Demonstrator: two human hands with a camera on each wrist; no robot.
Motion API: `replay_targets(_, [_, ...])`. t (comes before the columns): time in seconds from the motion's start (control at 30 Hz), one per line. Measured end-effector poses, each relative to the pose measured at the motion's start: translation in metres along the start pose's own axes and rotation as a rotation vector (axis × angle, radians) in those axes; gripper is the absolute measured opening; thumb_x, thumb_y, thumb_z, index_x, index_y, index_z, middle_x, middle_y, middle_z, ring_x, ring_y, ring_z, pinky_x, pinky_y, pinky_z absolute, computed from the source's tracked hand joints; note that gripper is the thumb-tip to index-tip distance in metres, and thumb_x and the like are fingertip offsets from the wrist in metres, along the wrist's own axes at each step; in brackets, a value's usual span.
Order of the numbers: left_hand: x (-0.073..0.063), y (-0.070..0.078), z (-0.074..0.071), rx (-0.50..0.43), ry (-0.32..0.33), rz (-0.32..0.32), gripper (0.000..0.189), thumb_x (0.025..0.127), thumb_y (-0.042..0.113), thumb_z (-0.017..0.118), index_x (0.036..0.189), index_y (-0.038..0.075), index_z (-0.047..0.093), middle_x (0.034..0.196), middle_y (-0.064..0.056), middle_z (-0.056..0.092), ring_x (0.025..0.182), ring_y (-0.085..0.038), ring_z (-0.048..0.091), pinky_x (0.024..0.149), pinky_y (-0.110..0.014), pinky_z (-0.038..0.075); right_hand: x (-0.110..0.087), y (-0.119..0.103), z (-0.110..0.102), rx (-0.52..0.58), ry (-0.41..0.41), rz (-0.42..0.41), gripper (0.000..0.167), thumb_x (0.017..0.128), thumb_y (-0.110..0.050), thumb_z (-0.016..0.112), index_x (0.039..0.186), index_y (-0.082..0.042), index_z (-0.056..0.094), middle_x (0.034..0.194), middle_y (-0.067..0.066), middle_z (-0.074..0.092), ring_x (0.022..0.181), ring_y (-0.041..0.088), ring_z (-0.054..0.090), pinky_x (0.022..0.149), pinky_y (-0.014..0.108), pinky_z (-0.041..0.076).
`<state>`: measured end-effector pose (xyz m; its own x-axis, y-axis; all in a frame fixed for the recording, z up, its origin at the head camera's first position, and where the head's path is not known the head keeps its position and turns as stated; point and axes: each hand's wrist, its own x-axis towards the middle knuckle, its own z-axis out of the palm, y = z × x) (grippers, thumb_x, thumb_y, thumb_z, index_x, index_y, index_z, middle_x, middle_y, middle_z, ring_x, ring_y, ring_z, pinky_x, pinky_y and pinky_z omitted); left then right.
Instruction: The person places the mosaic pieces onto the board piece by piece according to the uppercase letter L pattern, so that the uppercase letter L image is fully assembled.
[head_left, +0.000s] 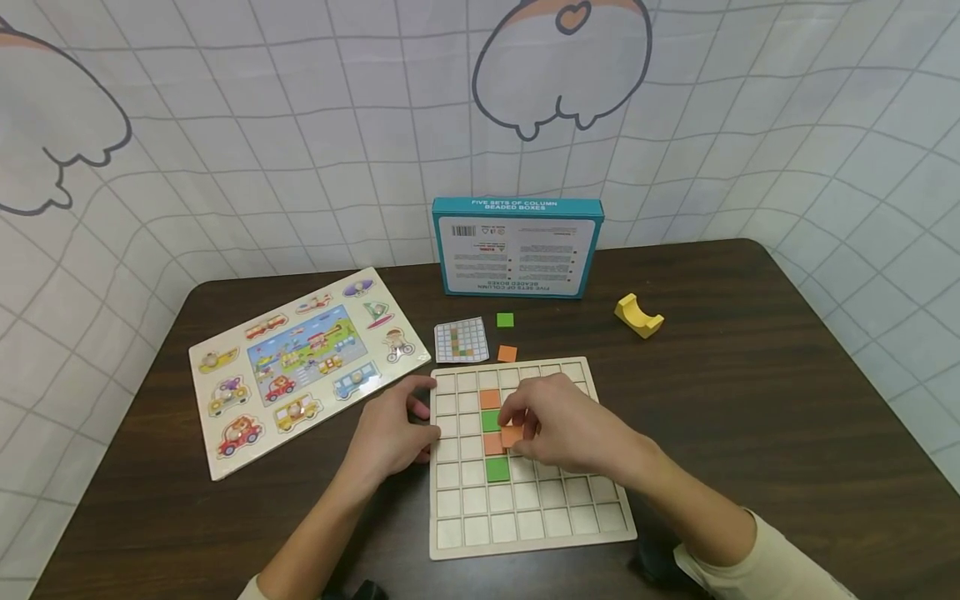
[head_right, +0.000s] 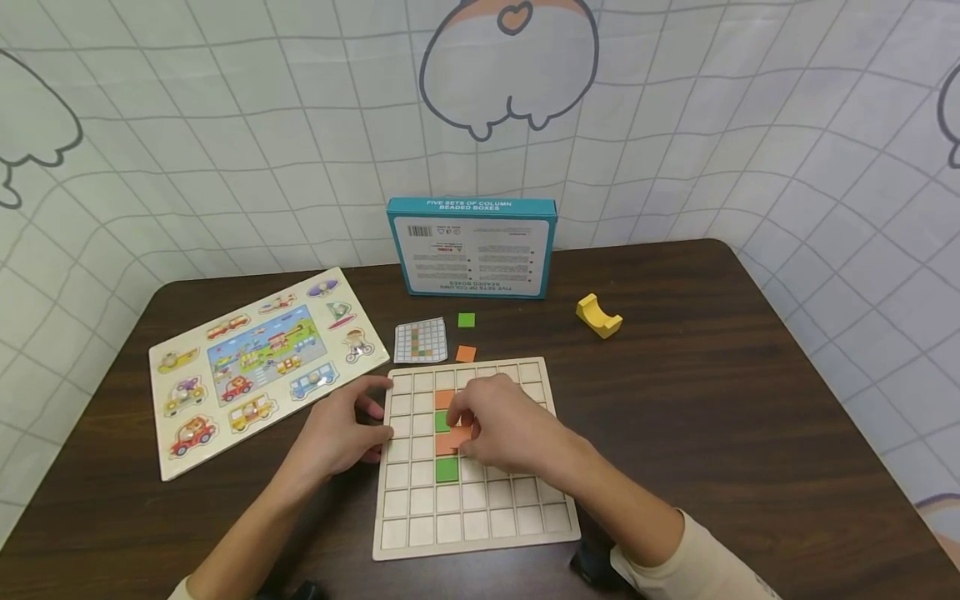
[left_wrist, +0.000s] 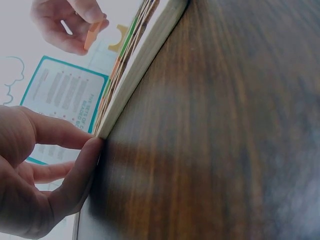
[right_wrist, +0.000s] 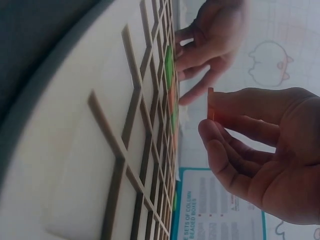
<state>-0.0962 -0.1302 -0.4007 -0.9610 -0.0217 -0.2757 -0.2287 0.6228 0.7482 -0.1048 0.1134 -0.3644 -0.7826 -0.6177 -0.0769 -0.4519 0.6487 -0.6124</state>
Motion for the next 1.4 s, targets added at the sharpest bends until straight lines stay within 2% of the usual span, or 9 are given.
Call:
replay_targets(0.8, [0.001,-0.001,-0.001,-0.002,-0.004,0.006,0.064,0.080,0.001,0.074,0.141,0.016,0.061,0.100,-0.010,0.062,0.051,-0.016,0.066,0.050,-0.030,0.060,-0.006,-0.010,0.025,0.033,-0.067,-0.128,0.020,0.075,0.001,0.081,0.089,-0.011,0.074,0.077,-0.005,0.064,0.066,0.004,0.054,0.059,0.017,0.049])
replay_targets(0.97, [0.002,0.000,0.000,0.006,-0.008,0.000,0.063,0.080,0.002,0.075,0.140,0.016,0.061,0.100,-0.010,0.063,0.052,-0.016,0.066,0.050,-0.030,0.060,-0.008,-0.013,0.029,0.031,-0.096,-0.116,0.021,0.073,0.001,0.081,0.084,-0.013,0.070,0.071,-0.004,0.062,0.063,-0.001,0.050,0.056,0.016,0.047])
replay_targets(1.4, [0.001,-0.001,0.000,0.001,0.000,0.006,0.064,0.079,0.001,0.074,0.140,0.015,0.061,0.100,-0.010,0.063,0.051,-0.016,0.066,0.050,-0.030,0.059,-0.009,-0.017,0.033,-0.017,-0.144,-0.108,0.023,0.074,0.001,0.083,0.078,-0.015,0.067,0.068,-0.005,0.058,0.064,0.001,0.046,0.056,0.018,0.041])
